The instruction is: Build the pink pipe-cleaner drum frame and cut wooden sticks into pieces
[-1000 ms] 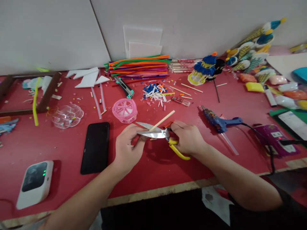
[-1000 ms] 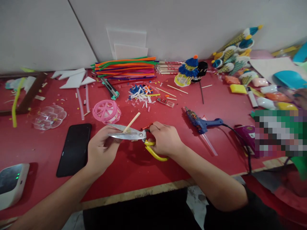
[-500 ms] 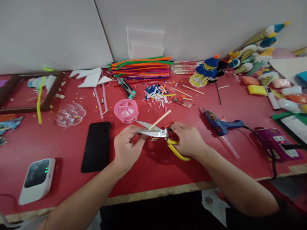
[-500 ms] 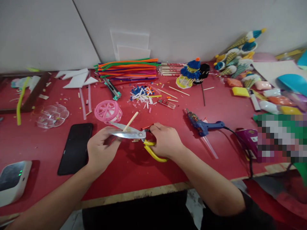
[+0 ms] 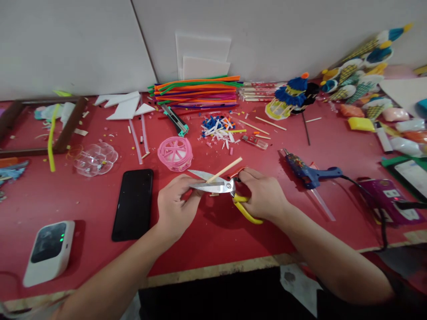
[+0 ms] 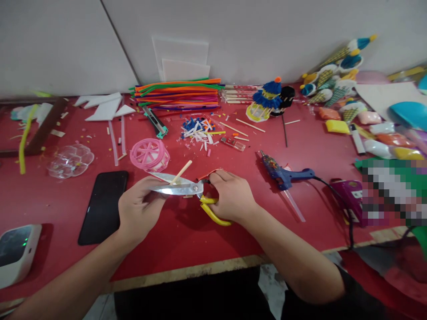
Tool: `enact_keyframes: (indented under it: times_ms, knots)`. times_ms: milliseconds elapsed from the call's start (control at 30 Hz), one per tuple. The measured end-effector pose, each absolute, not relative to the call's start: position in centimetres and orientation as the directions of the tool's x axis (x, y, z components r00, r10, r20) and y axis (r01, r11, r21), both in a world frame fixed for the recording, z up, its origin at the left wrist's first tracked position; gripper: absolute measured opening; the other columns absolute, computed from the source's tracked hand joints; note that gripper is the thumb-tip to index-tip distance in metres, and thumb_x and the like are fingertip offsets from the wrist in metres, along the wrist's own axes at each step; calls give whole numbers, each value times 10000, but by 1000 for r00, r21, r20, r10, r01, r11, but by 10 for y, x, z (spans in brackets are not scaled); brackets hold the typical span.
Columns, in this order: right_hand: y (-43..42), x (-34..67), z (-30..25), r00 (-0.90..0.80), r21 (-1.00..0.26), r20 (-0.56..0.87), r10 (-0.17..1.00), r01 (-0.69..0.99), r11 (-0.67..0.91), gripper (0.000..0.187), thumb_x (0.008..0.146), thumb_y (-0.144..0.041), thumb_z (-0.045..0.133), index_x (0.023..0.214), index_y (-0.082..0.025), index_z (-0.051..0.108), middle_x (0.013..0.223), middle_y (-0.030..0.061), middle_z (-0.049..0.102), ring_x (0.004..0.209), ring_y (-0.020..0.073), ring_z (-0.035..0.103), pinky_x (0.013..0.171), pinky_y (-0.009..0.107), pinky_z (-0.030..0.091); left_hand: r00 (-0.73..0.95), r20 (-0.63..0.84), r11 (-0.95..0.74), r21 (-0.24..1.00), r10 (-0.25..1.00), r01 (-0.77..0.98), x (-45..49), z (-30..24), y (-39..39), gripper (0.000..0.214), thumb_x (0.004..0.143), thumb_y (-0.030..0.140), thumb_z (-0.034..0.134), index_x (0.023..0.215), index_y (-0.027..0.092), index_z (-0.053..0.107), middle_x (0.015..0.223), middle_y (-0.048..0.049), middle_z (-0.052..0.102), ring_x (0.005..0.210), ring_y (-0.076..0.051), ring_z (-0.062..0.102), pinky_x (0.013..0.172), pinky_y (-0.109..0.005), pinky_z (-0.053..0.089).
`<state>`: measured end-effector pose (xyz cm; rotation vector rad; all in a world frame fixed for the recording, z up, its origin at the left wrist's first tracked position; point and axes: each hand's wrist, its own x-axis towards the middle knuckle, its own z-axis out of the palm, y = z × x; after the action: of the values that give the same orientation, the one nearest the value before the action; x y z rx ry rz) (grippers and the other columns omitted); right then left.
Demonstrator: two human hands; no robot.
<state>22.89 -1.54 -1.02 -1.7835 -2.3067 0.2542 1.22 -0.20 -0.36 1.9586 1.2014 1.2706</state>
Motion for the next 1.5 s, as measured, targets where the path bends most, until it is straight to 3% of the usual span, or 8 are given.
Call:
enact_keyframes:
  times_ms: [300,700,1200,1500]
  knots:
    - [-16,226,-10,-268,-284,62,961,919,275,246,717,-376,543,870,-184,553,873,105,646,789,242,592,678,319,413,167,415,-447,805,894,390,14,-6,-5,246,743,34,577,794,226,722,748,5,724,652,-130,671,635,-238,554]
    - [-14,227,-10,-263,-305,24,964,917,258,214,685,-354,553,833,-203,524,832,85,633,763,228,581,661,308,400,172,387,-423,838,906,345,15,-7,-5,256,761,42,583,806,249,727,763,-7,724,677,-159,679,676,-301,580]
    - [-14,229,-13,-292,-316,53,955,902,293,234,686,-350,561,858,-191,556,853,90,648,778,228,588,690,316,426,198,386,-431,846,901,314,15,-10,-2,266,753,20,572,818,234,716,765,-7,712,693,-152,670,666,-281,558]
    - [-16,230,-10,-262,-232,7,965,938,256,264,674,-367,570,863,-186,602,823,87,688,745,230,623,636,293,409,214,382,-429,865,899,259,16,-11,-6,230,766,28,587,800,221,708,775,-11,702,703,-138,664,632,-242,529]
